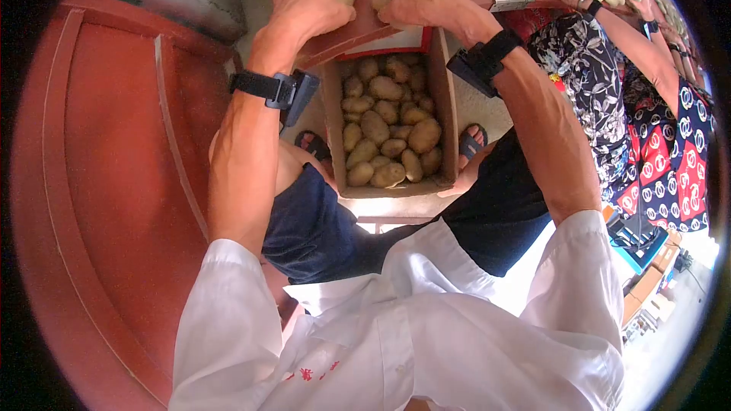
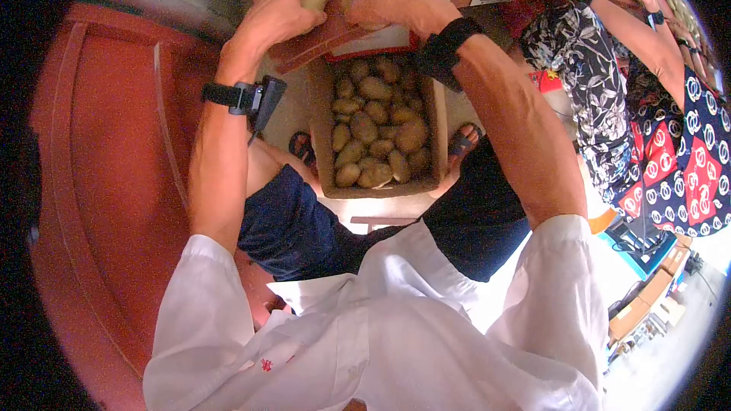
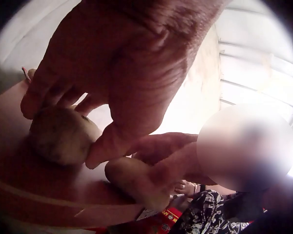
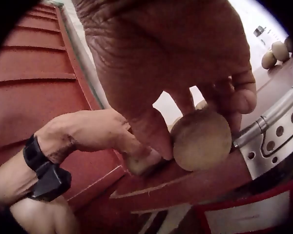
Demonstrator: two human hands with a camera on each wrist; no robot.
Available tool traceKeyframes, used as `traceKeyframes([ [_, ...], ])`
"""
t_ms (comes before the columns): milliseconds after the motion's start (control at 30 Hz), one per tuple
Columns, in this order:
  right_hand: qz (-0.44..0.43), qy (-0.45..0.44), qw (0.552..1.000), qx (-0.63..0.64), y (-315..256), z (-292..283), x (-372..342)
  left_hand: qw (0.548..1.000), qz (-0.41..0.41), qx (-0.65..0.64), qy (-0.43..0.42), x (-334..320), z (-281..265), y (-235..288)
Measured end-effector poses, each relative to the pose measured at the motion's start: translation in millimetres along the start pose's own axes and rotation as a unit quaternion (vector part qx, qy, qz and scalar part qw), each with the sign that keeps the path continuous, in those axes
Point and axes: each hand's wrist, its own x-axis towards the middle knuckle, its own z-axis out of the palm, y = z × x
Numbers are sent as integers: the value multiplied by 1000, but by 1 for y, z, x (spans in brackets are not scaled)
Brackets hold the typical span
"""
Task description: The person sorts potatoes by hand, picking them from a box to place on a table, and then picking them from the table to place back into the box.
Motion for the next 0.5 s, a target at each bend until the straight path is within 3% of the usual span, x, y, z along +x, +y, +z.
traceKeyframes([
  [67, -17, -1, 996, 85, 3, -2, -3, 1000, -10, 0, -8, 0, -2, 1],
  [167, -31, 12, 993, 112, -1, -2, -9, 999, -22, 16, -27, 0, -4, 3],
  [400, 8, 6, 1000, -9, 4, 0, 1, 1000, -19, 9, -19, -4, -6, 9],
  [467, 36, -57, 992, 104, -3, -13, -5, 999, -31, 14, -39, -4, -8, 12],
  [500, 33, -55, 993, 99, -3, -15, -6, 999, -32, 5, -33, -5, -8, 12],
])
